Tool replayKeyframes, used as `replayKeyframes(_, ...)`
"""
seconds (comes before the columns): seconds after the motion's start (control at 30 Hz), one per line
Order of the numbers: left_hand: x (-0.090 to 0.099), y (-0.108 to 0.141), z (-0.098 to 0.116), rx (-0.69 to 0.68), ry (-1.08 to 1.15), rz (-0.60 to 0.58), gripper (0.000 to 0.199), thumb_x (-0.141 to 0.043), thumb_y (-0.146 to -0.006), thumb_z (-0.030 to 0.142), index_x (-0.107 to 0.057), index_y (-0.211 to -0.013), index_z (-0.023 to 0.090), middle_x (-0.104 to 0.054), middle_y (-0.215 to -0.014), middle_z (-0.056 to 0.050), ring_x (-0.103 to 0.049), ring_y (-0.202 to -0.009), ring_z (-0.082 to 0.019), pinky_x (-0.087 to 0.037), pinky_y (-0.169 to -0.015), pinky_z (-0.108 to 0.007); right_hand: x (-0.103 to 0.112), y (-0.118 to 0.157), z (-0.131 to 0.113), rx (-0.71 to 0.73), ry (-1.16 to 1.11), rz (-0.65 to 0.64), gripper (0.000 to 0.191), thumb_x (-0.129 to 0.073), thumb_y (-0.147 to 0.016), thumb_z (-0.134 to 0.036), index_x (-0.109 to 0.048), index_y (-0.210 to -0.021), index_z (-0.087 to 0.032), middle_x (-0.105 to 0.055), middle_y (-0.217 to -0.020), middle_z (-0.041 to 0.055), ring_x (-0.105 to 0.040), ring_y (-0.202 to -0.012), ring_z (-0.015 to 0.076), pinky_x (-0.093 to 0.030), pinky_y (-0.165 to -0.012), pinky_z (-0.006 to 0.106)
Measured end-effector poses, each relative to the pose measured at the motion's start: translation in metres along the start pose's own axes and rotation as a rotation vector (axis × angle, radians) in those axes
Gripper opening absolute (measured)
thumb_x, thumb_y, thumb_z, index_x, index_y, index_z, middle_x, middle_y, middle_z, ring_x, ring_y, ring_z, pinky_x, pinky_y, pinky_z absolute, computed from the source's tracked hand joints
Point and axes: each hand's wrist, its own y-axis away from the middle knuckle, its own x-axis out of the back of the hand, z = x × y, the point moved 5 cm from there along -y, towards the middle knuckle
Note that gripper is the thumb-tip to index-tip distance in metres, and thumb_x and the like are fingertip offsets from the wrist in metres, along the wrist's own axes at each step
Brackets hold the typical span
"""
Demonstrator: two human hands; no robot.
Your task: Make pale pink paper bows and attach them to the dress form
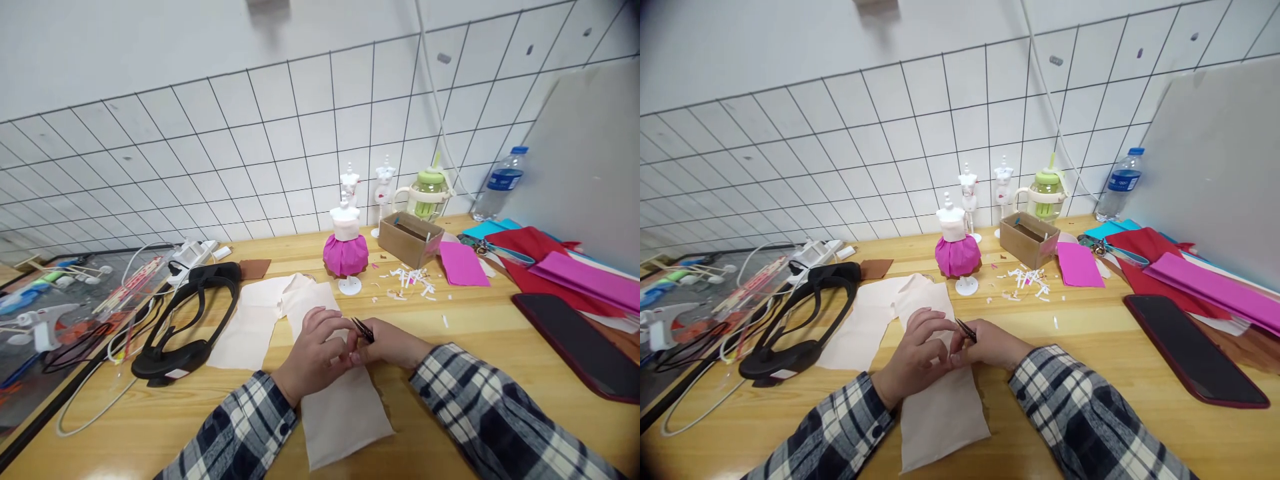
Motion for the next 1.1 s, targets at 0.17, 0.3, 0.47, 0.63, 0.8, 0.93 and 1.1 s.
replayKeyframes(0.17,0.005,-0.001,-0.014,0.126,0.045,0.004,0.035,-0.071,-0.079,0.038,-0.061,-0.110,0.024,-0.065,-0.112,-0.009,-0.056,-0.107,-0.024,-0.043,-0.096,-0.044,0.042,0.007,-0.007,0.095,0.255,0.524,0.020,-0.062,-0.082,-0.039,-0.059,-0.082,-0.019,-0.062,-0.075,-0.0002,-0.056,-0.068,0.0135,-0.042,-0.065,0.026)
replayKeyframes(0.3,0.017,0.004,-0.033,0.284,0.011,0.098,0.027,-0.066,-0.084,0.032,-0.062,-0.110,0.024,-0.062,-0.110,-0.008,-0.055,-0.107,-0.023,-0.041,-0.096,-0.041,0.069,0.013,-0.010,0.083,0.898,0.553,0.015,-0.055,-0.088,-0.033,-0.066,-0.088,-0.024,-0.069,-0.082,0.0016,-0.061,-0.076,0.0165,-0.040,-0.068,0.026)
replayKeyframes(0.47,0.032,0.012,-0.065,0.482,-0.052,0.084,0.021,-0.055,-0.090,0.036,-0.066,-0.082,0.021,-0.065,-0.083,-0.003,-0.058,-0.085,-0.019,-0.043,-0.080,-0.033,0.107,0.025,-0.006,-0.037,1.154,0.672,0.018,-0.053,-0.090,-0.035,-0.068,-0.095,-0.026,-0.072,-0.086,0.0039,-0.064,-0.081,0.0190,-0.039,-0.065,0.026)
replayKeyframes(0.63,0.041,0.036,-0.106,0.958,-0.175,-0.307,0.056,-0.041,-0.086,0.065,-0.054,-0.055,0.020,-0.050,-0.050,0.001,-0.046,-0.050,-0.016,-0.023,-0.052,-0.028,0.138,0.044,-0.007,-0.245,1.260,0.879,0.029,-0.045,-0.093,-0.037,-0.069,-0.106,-0.025,-0.074,-0.097,0.0082,-0.065,-0.086,0.0242,-0.037,-0.061,0.030)
replayKeyframes(0.8,0.032,0.042,-0.107,0.963,-0.034,-0.486,0.055,-0.050,-0.075,0.073,-0.059,-0.065,0.020,-0.060,-0.064,-0.001,-0.052,-0.059,-0.017,-0.025,-0.054,-0.027,0.139,0.054,-0.012,-0.330,1.229,0.984,0.038,-0.041,-0.092,-0.048,-0.070,-0.099,-0.024,-0.073,-0.093,0.0103,-0.065,-0.081,0.0265,-0.032,-0.056,0.031)
replayKeyframes(0.93,0.015,0.035,-0.097,0.820,0.064,-0.429,0.046,-0.061,-0.072,0.066,-0.060,-0.076,0.020,-0.059,-0.071,0.000,-0.053,-0.066,-0.018,-0.033,-0.058,-0.026,0.128,0.052,-0.018,-0.265,1.034,1.061,0.043,-0.045,-0.087,-0.058,-0.059,-0.108,-0.023,-0.070,-0.092,0.0069,-0.063,-0.076,0.0232,-0.034,-0.056,0.029)
replayKeyframes(1.1,0.002,0.029,-0.087,0.656,0.111,-0.350,0.039,-0.075,-0.066,0.047,-0.065,-0.091,0.018,-0.064,-0.097,-0.007,-0.057,-0.093,-0.025,-0.042,-0.085,-0.035,0.084,0.027,-0.015,-0.099,0.936,0.713,0.028,-0.043,-0.090,-0.048,-0.048,-0.099,-0.022,-0.063,-0.081,0.0023,-0.058,-0.070,0.0184,-0.038,-0.062,0.028)
